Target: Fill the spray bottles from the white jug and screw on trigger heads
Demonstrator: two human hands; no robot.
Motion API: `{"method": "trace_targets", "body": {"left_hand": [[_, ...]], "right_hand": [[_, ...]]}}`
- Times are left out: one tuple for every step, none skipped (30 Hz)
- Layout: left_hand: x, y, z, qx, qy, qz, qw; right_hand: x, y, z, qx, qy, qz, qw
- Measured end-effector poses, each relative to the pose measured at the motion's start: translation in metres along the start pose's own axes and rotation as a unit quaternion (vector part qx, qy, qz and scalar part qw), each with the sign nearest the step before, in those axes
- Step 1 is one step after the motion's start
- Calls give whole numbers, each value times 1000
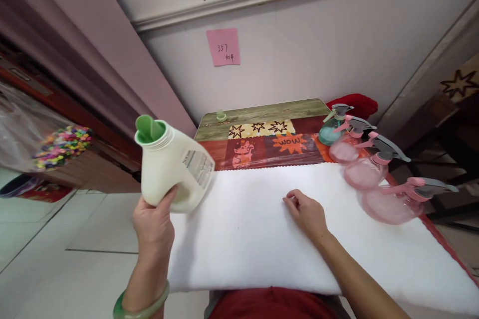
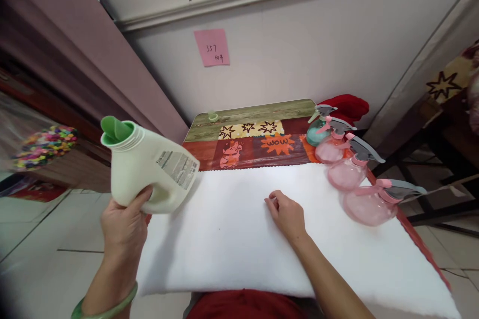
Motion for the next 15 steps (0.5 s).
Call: {"method": "trace_targets", "body": {"left_hand": [[-5,9,3,26,4,26,999],[-8,20,7,59,5,46,997],[-11,31,10,90,3,55,994],[-12,42,14,125,-3,54,991],[-12,53,17,161,-12,48,986],[-11,63,20,195,-20,38,980],[-9,72,23,231,-27,24,972],[-6,80,25,264,-28,8,964],[-3,86,27,293,-26,-10,956],[1,91,28,313,-20,-27,949],[6,95,29,322,-13,-42,946],[10,97,30,322,-4,-52,945],[15,99,31,314,5,-60,947],[19,99,31,302,12,-66,951],[22,99,31,292,19,-69,954]], "right_hand": [[0,0,0,1,2,1,1000],[0,0,0,0,2,3,1000],[0,0,-1,-1,2,5,1000],[0,1,-1,-4,1,7,1000],[1,1,-1,-6,-2,9,1000],[1,1,-1,-8,-5,10,1000],[1,1,-1,-11,-9,12,1000],[1,1,-1,-13,-13,13,1000],[1,1,-1,-15,-16,14,1000],[0,1,-1,-17,-18,16,1000],[0,2,-2,-17,-19,17,1000],[0,2,-2,-17,-18,18,1000],[-1,2,-2,-17,-16,18,1000],[-1,2,-2,-17,-15,18,1000],[-1,2,-2,-16,-16,17,1000]]}}
Point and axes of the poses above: each hand's wrist, its own z-axis away from the middle knuckle, its own y-axis out of the palm, x = y × z, the point moved 1 cm from there along -z, towards the middle knuckle, and after that the axes turned 6 degrees about -y, right-handed, at the moved point
